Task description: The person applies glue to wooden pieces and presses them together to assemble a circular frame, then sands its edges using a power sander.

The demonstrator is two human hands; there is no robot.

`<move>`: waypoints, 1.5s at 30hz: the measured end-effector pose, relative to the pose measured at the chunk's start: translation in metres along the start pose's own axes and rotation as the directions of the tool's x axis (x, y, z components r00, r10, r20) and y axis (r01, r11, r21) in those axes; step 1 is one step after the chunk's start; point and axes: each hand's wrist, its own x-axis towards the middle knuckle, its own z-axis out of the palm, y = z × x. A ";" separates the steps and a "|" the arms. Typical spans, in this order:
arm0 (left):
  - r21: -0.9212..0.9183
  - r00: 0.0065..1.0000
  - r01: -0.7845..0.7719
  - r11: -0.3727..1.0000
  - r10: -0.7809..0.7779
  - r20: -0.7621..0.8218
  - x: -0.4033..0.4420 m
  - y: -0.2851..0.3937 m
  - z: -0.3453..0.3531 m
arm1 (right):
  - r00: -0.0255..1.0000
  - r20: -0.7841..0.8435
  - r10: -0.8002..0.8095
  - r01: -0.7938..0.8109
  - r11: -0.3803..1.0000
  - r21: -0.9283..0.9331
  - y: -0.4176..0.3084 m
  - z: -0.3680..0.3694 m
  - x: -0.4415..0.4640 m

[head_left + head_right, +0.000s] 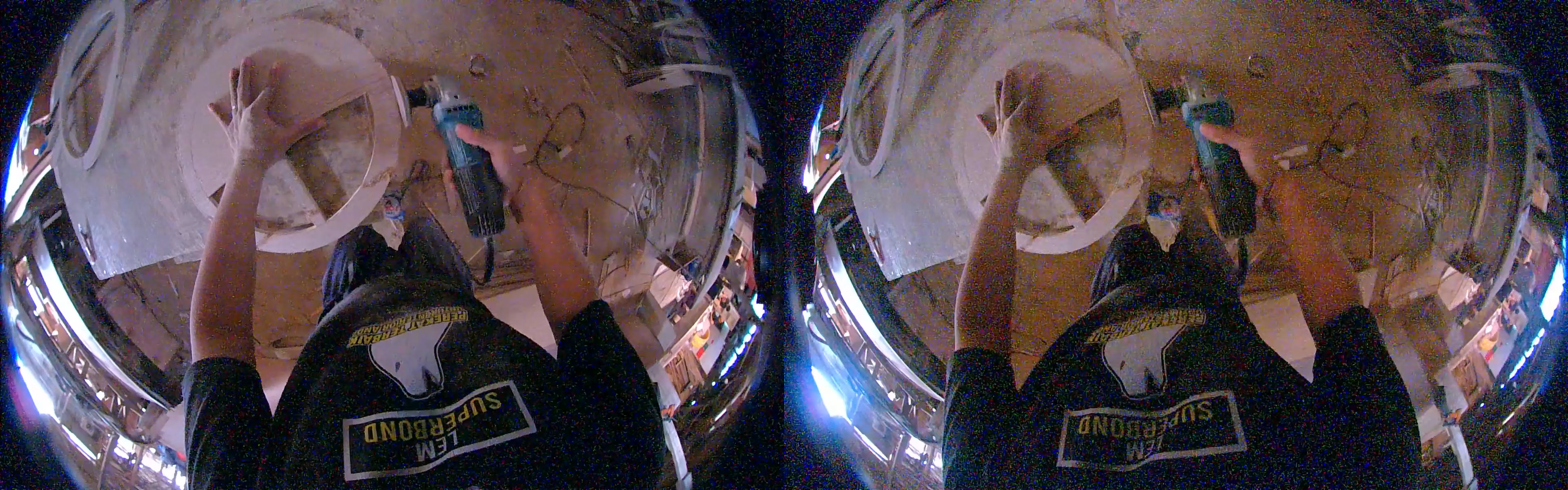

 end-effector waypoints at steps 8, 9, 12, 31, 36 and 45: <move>0.116 0.991 0.048 0.992 -0.061 0.115 0.004 0.019 -0.020 | 0.987 -0.012 -0.158 0.158 0.975 0.153 0.065 0.020 -0.022; 0.041 0.998 0.029 0.999 -0.031 0.062 0.004 0.019 -0.021 | 0.988 0.003 -0.157 0.154 0.975 0.161 0.070 0.020 -0.022; -0.129 0.998 -0.037 0.991 0.028 -0.065 -0.001 0.010 -0.010 | 0.990 0.027 -0.135 0.127 0.972 0.197 0.094 0.010 -0.015; -0.061 1.000 0.013 0.998 -0.013 0.004 0.001 0.007 -0.004 | 0.986 0.011 -0.163 0.164 0.986 -0.031 -0.016 0.009 0.004; -0.006 1.000 0.020 1.000 -0.020 -0.019 0.001 0.010 -0.010 | 0.993 -0.058 -0.103 0.103 0.995 0.001 -0.009 0.008 0.005; -0.110 1.000 -0.001 0.994 -0.001 -0.014 0.001 0.003 -0.004 | 0.990 -0.087 -0.114 0.121 0.990 0.071 0.007 0.013 -0.003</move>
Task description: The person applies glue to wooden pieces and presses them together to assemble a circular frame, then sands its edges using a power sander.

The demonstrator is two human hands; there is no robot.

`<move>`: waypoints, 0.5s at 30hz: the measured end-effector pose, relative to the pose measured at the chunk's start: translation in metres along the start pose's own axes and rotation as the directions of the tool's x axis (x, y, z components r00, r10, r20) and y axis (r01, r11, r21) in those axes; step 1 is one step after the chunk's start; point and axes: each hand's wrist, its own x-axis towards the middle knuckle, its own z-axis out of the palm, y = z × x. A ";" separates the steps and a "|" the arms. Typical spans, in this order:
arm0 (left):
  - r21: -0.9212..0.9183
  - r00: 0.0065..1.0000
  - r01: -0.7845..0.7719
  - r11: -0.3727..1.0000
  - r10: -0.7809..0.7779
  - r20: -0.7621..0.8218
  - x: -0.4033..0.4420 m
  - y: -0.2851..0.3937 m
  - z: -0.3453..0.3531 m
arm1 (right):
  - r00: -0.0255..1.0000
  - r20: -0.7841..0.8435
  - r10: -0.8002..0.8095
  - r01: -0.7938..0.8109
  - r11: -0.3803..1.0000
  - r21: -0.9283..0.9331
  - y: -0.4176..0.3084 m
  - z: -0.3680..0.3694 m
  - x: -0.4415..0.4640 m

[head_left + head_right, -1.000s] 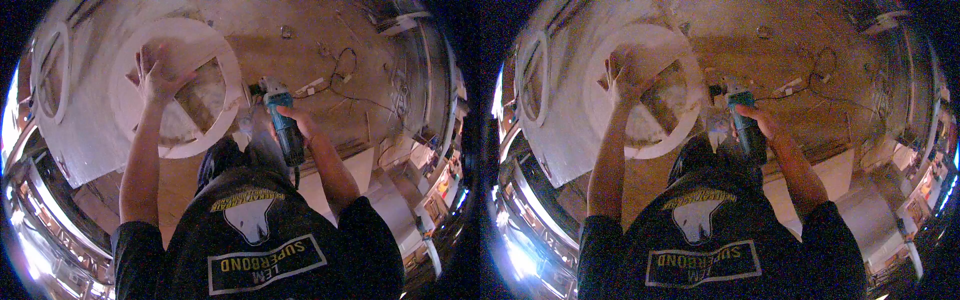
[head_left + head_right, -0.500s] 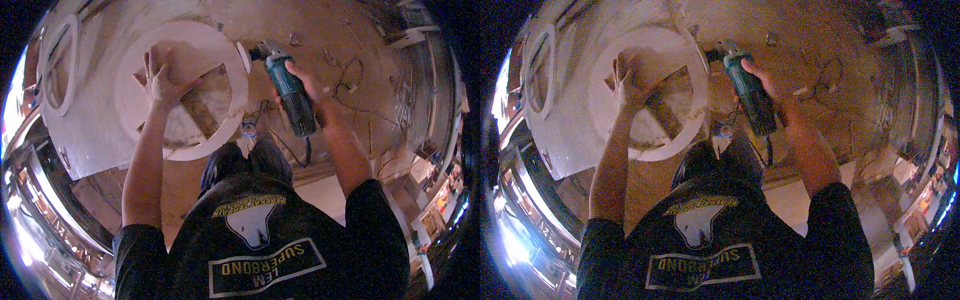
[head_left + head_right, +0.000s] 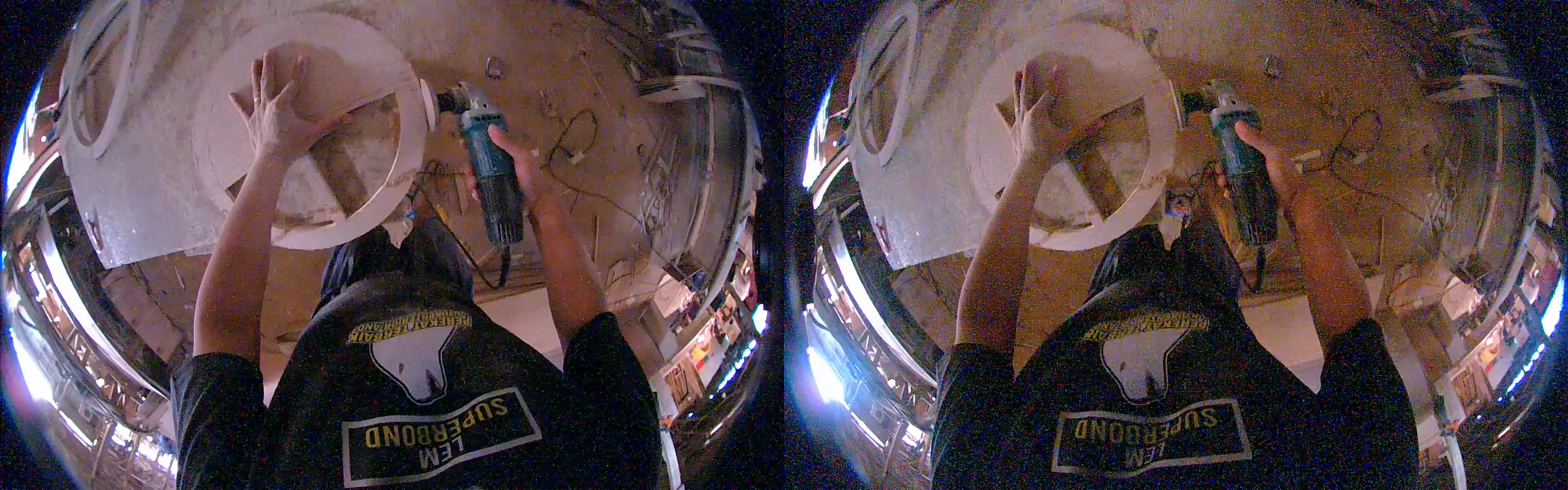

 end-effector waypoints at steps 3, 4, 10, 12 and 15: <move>0.060 0.999 0.032 0.998 -0.034 0.025 0.001 0.007 -0.006 | 1.000 -0.010 -0.018 0.018 1.000 -0.012 0.006 0.002 -0.006; 0.097 0.999 0.044 0.994 -0.046 0.024 0.003 0.010 -0.008 | 0.999 -0.018 -0.026 0.026 0.999 -0.020 0.008 0.004 -0.008; 0.033 1.000 0.007 0.999 -0.008 0.023 0.001 0.004 -0.004 | 0.999 -0.027 -0.045 0.046 0.997 0.061 0.028 0.010 -0.017; 0.055 1.000 0.014 0.998 -0.015 0.022 0.001 0.007 -0.006 | 0.997 0.015 -0.071 0.070 0.995 0.065 0.036 0.007 -0.017; 0.118 1.000 0.019 0.993 -0.022 0.021 0.002 0.009 -0.008 | 0.996 0.036 -0.083 0.080 0.993 0.092 0.047 0.007 -0.018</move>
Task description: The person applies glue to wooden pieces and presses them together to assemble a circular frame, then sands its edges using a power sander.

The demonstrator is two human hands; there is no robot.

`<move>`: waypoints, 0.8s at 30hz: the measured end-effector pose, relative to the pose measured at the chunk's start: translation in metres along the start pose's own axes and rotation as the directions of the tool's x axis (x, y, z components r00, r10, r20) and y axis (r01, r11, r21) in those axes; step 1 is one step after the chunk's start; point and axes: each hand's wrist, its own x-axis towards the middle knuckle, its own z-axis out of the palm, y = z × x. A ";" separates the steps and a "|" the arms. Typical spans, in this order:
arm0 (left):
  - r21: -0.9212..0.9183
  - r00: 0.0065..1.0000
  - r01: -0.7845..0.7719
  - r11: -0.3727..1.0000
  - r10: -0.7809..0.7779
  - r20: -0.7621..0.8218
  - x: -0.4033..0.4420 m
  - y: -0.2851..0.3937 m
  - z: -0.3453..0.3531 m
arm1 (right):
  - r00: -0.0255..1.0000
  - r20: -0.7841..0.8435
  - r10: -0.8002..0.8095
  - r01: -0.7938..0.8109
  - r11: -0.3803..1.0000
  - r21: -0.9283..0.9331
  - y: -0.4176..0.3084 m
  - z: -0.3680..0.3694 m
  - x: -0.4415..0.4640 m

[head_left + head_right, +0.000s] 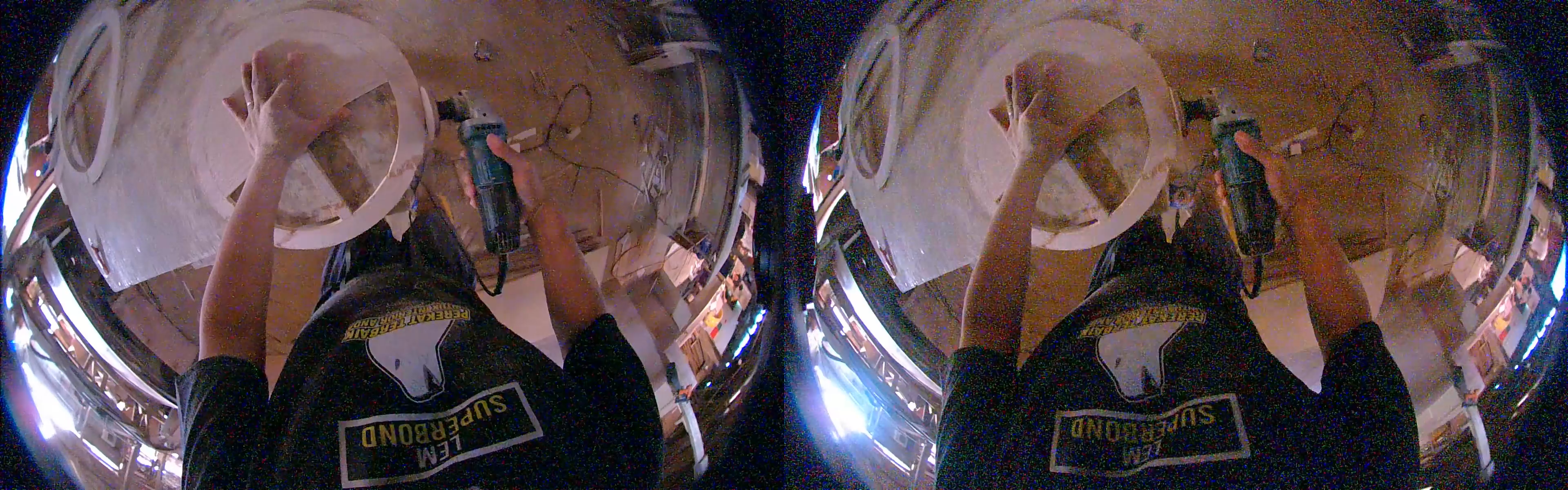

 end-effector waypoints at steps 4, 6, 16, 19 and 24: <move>-0.051 0.999 0.018 0.999 -0.016 0.041 -0.002 0.001 -0.003 | 1.000 -0.008 -0.004 0.004 0.996 0.085 0.012 0.009 -0.008; -0.095 1.000 0.007 0.995 -0.006 0.018 -0.001 0.001 0.000 | 1.000 -0.009 -0.005 0.006 0.993 0.117 0.021 0.006 -0.008; -0.081 0.999 0.017 0.997 -0.013 0.050 -0.002 0.004 -0.007 | 1.000 -0.028 0.001 0.003 0.990 0.141 0.061 0.009 -0.019; -0.131 0.999 -0.042 0.990 0.038 -0.034 -0.001 -0.007 0.014 | 0.991 -0.061 0.115 -0.102 0.976 0.191 0.064 0.005 -0.024; -0.099 0.999 -0.034 0.994 0.033 -0.013 -0.002 -0.001 0.003 | 0.994 0.046 -0.095 0.081 0.965 0.249 0.047 0.009 -0.008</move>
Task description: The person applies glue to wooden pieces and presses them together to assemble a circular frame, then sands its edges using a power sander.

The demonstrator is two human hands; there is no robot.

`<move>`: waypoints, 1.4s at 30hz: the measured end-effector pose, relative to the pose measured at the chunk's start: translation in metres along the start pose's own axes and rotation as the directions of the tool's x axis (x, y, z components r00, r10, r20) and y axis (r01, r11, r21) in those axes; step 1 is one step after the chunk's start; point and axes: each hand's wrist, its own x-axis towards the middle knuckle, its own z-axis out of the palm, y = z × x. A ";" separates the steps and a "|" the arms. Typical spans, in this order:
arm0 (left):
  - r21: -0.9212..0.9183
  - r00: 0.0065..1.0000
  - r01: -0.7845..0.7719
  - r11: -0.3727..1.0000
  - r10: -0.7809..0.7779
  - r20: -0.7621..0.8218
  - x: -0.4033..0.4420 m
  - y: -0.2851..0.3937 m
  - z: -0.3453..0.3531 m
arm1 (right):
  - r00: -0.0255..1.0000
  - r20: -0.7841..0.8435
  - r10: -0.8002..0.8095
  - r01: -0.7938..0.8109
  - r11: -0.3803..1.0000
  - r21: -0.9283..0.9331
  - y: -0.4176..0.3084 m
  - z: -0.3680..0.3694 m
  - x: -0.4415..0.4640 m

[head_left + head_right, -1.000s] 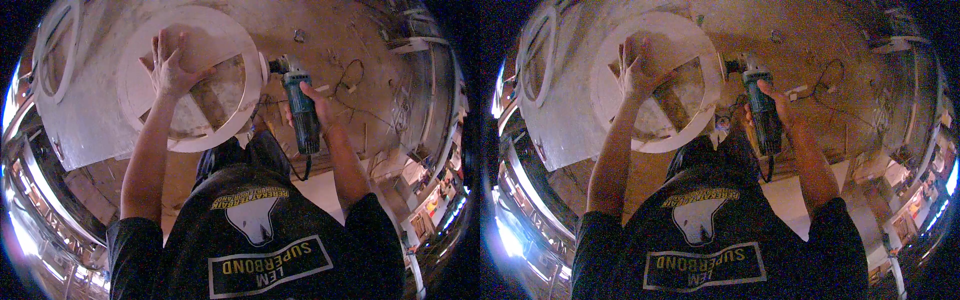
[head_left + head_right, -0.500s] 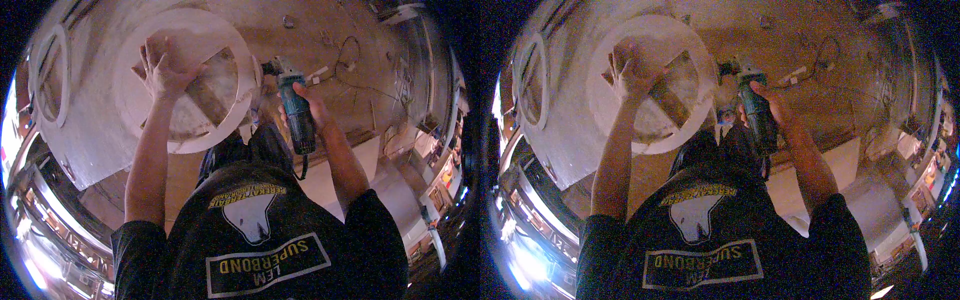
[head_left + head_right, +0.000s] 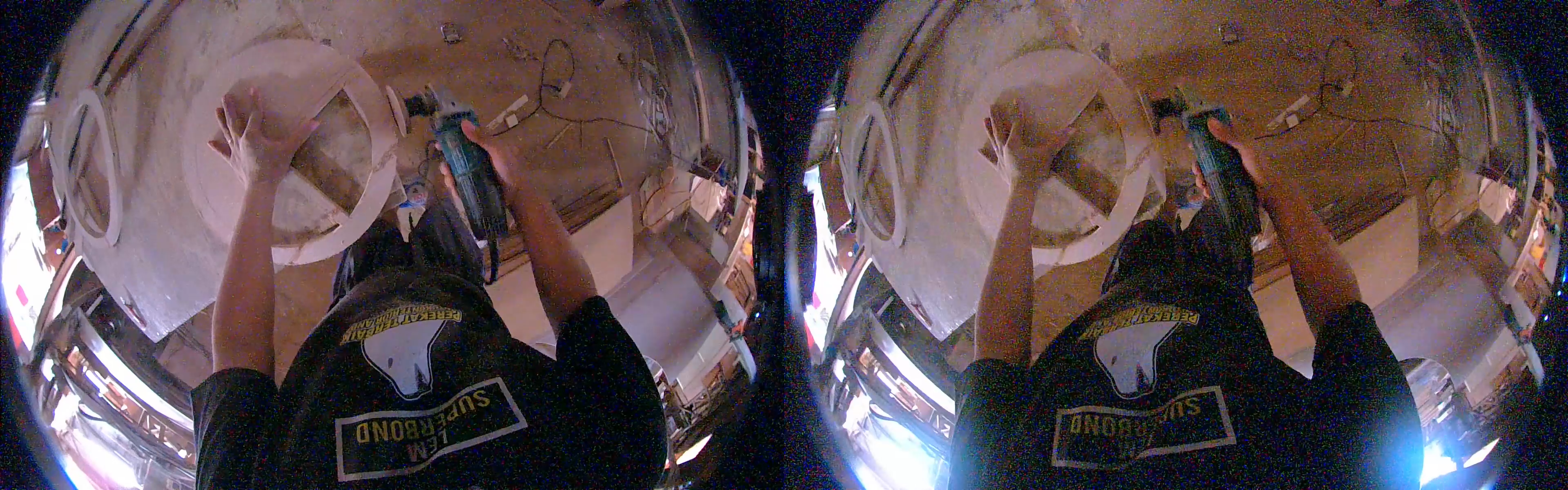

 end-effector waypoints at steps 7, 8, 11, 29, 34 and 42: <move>-0.006 0.999 -0.023 1.000 0.023 -0.023 0.001 -0.010 0.013 | 0.999 -0.039 0.019 -0.029 0.957 -0.288 -0.048 0.001 0.021; -0.021 0.999 -0.033 0.999 0.032 -0.031 0.000 -0.013 0.015 | 1.000 -0.015 0.003 -0.007 0.953 -0.303 -0.048 0.000 0.021; 0.041 0.999 -0.021 0.999 0.022 -0.024 0.000 -0.008 0.010 | 1.000 0.016 -0.011 0.015 0.951 -0.308 -0.042 -0.007 0.021; 0.025 1.000 -0.007 1.000 0.006 0.019 0.004 -0.007 0.007 | 0.997 0.031 0.071 -0.069 0.995 -0.079 -0.005 -0.031 0.005; -0.015 1.000 -0.027 1.000 0.028 0.016 0.003 -0.011 0.006 | 0.995 -0.077 0.068 -0.085 0.966 -0.245 -0.074 -0.010 0.043; 0.015 0.999 0.009 1.000 -0.009 0.043 0.002 -0.008 0.004 | 0.990 -0.041 0.133 -0.138 0.888 -0.439 -0.124 0.008 0.069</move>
